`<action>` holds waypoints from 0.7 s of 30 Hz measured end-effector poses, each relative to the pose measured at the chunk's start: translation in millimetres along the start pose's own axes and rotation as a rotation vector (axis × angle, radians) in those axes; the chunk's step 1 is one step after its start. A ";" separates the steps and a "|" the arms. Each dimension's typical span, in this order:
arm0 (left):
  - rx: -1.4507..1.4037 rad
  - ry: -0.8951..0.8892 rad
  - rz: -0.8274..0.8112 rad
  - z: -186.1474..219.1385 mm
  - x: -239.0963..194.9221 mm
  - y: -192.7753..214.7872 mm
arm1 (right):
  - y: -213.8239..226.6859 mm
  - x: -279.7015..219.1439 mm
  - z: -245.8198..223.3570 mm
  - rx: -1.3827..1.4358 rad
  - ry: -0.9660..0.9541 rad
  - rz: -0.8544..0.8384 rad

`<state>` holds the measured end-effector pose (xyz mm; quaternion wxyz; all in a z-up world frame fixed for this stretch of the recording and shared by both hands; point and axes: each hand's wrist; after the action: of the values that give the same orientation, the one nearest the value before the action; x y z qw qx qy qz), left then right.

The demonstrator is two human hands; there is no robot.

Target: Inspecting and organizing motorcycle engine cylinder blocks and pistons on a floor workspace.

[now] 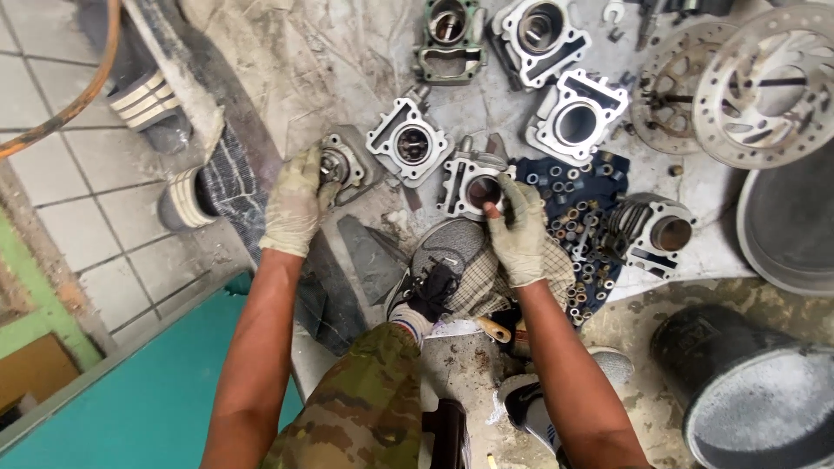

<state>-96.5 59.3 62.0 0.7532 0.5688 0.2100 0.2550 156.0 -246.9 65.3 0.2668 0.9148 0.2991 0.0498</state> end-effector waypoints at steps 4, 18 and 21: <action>0.075 0.164 0.025 26.5 4.9 11.5 | -2.7 1.7 2.0 -0.009 -0.059 -0.015; -0.088 0.091 0.104 23.0 18.6 14.3 | 14.2 -8.3 3.8 0.010 0.001 -0.038; -0.313 0.136 0.165 58.3 19.2 38.2 | 37.5 -18.0 -14.4 -0.067 0.057 -0.040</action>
<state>-51.7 36.1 113.8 0.7933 0.4413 0.1707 0.3831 157.2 -276.1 98.2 0.2895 0.8973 0.3232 0.0807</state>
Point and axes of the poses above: each hand's wrist, its own x-axis towards the middle knuckle, its own y-axis out of the back of the hand, z = x × y, and after that the axes turned 5 degrees about z, right-handed
